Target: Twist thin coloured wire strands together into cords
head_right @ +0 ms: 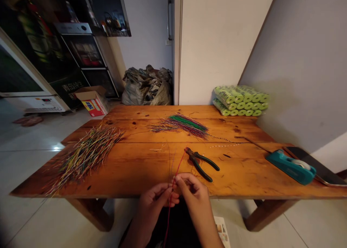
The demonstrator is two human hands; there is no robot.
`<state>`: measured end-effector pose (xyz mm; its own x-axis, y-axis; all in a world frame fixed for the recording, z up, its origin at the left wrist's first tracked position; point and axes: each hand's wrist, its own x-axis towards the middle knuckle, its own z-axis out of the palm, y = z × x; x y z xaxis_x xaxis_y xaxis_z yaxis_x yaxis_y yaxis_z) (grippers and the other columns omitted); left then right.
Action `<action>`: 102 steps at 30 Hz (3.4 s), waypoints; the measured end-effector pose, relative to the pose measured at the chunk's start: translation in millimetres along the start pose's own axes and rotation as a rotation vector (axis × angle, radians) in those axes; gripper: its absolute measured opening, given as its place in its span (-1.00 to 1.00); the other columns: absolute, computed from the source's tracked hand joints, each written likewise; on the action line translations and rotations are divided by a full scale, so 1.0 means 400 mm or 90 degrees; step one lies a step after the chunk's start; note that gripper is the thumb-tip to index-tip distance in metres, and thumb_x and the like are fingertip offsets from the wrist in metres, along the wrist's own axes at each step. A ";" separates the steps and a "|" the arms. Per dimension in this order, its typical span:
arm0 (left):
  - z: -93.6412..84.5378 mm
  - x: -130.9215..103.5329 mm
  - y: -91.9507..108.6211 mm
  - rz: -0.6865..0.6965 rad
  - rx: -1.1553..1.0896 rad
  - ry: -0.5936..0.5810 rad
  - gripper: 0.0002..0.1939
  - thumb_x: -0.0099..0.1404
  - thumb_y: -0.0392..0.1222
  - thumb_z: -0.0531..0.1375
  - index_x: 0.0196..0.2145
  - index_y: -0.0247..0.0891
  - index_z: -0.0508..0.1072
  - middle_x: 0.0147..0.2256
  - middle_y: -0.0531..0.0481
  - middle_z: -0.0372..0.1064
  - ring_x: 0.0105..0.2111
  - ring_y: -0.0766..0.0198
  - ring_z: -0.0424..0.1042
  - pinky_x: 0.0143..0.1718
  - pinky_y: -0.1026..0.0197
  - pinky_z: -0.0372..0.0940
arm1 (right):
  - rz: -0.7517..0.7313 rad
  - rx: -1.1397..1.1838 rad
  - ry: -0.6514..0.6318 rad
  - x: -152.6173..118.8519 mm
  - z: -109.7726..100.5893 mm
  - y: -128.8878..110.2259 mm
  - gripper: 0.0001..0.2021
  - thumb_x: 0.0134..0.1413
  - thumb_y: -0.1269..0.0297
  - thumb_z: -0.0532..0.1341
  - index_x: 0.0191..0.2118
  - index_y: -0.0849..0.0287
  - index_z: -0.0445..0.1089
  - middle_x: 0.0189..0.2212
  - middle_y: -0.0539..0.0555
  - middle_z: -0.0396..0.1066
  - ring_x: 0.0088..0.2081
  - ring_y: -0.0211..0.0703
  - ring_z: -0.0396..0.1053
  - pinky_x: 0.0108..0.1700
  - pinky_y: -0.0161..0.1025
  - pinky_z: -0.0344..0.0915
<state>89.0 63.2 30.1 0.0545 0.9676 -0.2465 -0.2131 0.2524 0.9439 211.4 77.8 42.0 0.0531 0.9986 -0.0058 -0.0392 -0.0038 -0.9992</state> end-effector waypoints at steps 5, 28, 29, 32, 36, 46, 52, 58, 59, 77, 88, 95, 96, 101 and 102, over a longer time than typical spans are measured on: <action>-0.005 0.005 -0.005 -0.009 -0.012 -0.033 -0.79 0.17 -0.14 0.16 -0.37 -0.32 0.52 -0.48 -0.05 0.51 -0.48 0.29 0.47 -0.41 0.32 0.32 | -0.031 -0.014 -0.008 -0.008 0.006 0.002 -0.79 -0.05 0.11 0.23 -0.47 0.16 0.38 -0.53 0.00 0.44 -0.45 -0.21 0.38 -0.42 -0.37 0.28; -0.071 0.047 -0.050 -0.124 -0.377 0.077 -0.77 0.05 -0.17 0.31 -0.33 -0.33 0.49 -0.27 -0.16 0.51 -0.20 0.11 0.48 -0.19 0.16 0.35 | -0.150 -0.993 0.002 0.508 -0.213 0.072 -0.77 0.17 0.21 0.09 -0.23 0.24 0.39 -0.24 0.11 0.42 -0.22 -0.12 0.39 -0.21 -0.11 0.31; -0.072 0.049 -0.052 -0.130 -0.387 0.071 -0.79 0.06 -0.19 0.31 -0.33 -0.34 0.49 -0.27 -0.17 0.52 -0.20 0.12 0.48 -0.18 0.17 0.35 | -0.151 -1.004 0.009 0.503 -0.219 0.066 -0.75 0.18 0.21 0.07 -0.23 0.24 0.41 -0.26 0.15 0.43 -0.24 -0.09 0.40 -0.25 -0.12 0.31; -0.068 0.053 -0.058 -0.142 -0.395 0.064 -0.82 0.07 -0.23 0.30 -0.33 -0.34 0.50 -0.29 -0.17 0.52 -0.24 0.16 0.49 -0.21 0.21 0.35 | -0.154 -1.025 0.029 0.487 -0.242 0.051 -0.73 0.17 0.23 0.05 -0.24 0.22 0.47 -0.33 0.25 0.45 -0.30 0.00 0.44 -0.35 -0.18 0.28; -0.060 0.055 -0.059 -0.131 -0.386 0.074 -0.81 0.05 -0.23 0.31 -0.33 -0.31 0.51 -0.29 -0.15 0.52 -0.26 0.19 0.49 -0.24 0.27 0.35 | -0.159 -1.020 0.019 0.466 -0.270 0.039 -0.77 0.11 0.30 0.10 -0.25 0.15 0.50 -0.35 0.22 0.50 -0.29 -0.02 0.44 -0.33 -0.24 0.26; -0.055 0.049 -0.054 -0.077 -0.347 0.075 -0.76 0.01 -0.13 0.33 -0.36 -0.34 0.54 -0.34 -0.14 0.51 -0.31 0.23 0.48 -0.27 0.28 0.33 | -0.158 -0.937 0.053 0.352 -0.337 0.041 -0.68 0.10 0.19 0.04 -0.31 0.18 0.52 -0.38 0.21 0.55 -0.32 0.09 0.47 -0.35 -0.19 0.27; -0.057 0.056 -0.052 -0.060 -0.273 0.091 -0.71 -0.04 -0.08 0.35 -0.39 -0.34 0.55 -0.39 -0.11 0.50 -0.38 0.27 0.46 -0.32 0.31 0.32 | -0.164 -0.818 0.142 0.268 -0.380 0.052 -0.56 0.06 0.00 -0.01 -0.29 0.18 0.52 -0.33 0.16 0.55 -0.35 0.05 0.48 -0.35 -0.18 0.34; -0.058 0.063 -0.059 -0.059 -0.269 0.108 -0.73 -0.04 -0.10 0.35 -0.38 -0.32 0.56 -0.39 -0.10 0.51 -0.38 0.27 0.46 -0.33 0.33 0.32 | -0.091 -0.452 0.234 0.145 -0.337 0.075 -0.64 -0.20 -0.08 0.18 -0.41 0.06 0.55 -0.35 0.09 0.57 -0.24 0.14 0.47 -0.33 -0.15 0.40; -0.056 0.062 -0.061 -0.059 -0.272 0.110 -0.73 -0.05 -0.11 0.36 -0.39 -0.33 0.56 -0.39 -0.10 0.51 -0.37 0.27 0.47 -0.33 0.32 0.33 | -0.074 -0.399 0.225 0.123 -0.320 0.079 -0.67 -0.22 -0.06 0.20 -0.42 0.05 0.55 -0.35 0.09 0.57 -0.22 0.13 0.47 -0.33 -0.18 0.41; -0.050 0.051 -0.081 -0.053 -0.390 0.150 -0.72 -0.05 -0.19 0.36 -0.34 -0.32 0.50 -0.29 -0.15 0.53 -0.28 0.19 0.50 -0.24 0.23 0.36 | -0.087 -0.298 0.154 -0.014 -0.146 0.130 -0.70 -0.13 -0.01 0.24 -0.38 0.10 0.55 -0.30 0.12 0.54 -0.22 0.10 0.44 -0.21 -0.10 0.39; -0.069 0.069 -0.084 -0.087 -0.426 0.185 -0.82 0.10 -0.31 0.26 -0.27 -0.33 0.48 -0.23 -0.19 0.51 -0.24 0.19 0.50 -0.25 0.25 0.38 | -0.254 -0.573 0.122 0.051 -0.109 0.143 -0.63 0.10 0.00 0.06 -0.31 0.13 0.50 -0.32 0.14 0.47 -0.28 0.03 0.29 -0.18 -0.02 0.24; -0.086 0.086 -0.091 -0.116 -0.428 0.210 -0.83 0.14 -0.35 0.24 -0.25 -0.31 0.47 -0.25 -0.17 0.52 -0.23 0.18 0.50 -0.22 0.24 0.39 | -0.274 -0.522 0.170 0.043 -0.119 0.142 -0.65 0.11 0.02 0.07 -0.34 0.15 0.49 -0.39 0.12 0.44 -0.28 0.00 0.27 -0.19 -0.07 0.20; -0.085 0.087 -0.092 -0.118 -0.428 0.210 -0.83 0.14 -0.35 0.23 -0.26 -0.31 0.47 -0.25 -0.17 0.52 -0.23 0.18 0.50 -0.23 0.25 0.39 | -0.281 -0.526 0.181 0.043 -0.121 0.141 -0.64 0.12 0.02 0.06 -0.34 0.16 0.49 -0.39 0.13 0.44 -0.29 0.00 0.26 -0.20 -0.07 0.19; -0.079 0.086 -0.084 -0.111 -0.425 0.219 -0.85 0.19 -0.40 0.17 -0.26 -0.34 0.47 -0.25 -0.18 0.52 -0.26 0.23 0.51 -0.28 0.30 0.40 | -0.343 -0.639 0.235 0.050 -0.125 0.155 -0.57 0.14 -0.02 0.00 -0.34 0.15 0.50 -0.42 0.13 0.45 -0.35 0.00 0.22 -0.28 -0.07 0.17; -0.078 0.085 -0.082 -0.116 -0.423 0.221 -0.86 0.20 -0.41 0.17 -0.27 -0.35 0.47 -0.26 -0.17 0.52 -0.27 0.24 0.51 -0.29 0.31 0.40 | -0.337 -0.684 0.222 0.052 -0.123 0.162 -0.57 0.14 -0.03 -0.01 -0.33 0.12 0.51 -0.40 0.12 0.46 -0.36 0.02 0.21 -0.30 -0.07 0.16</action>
<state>67.3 88.0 -16.0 -0.1415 0.8270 -0.5441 -0.7767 0.2480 0.5790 259.2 95.7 -24.6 0.0809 0.8238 0.5611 0.8940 0.1889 -0.4062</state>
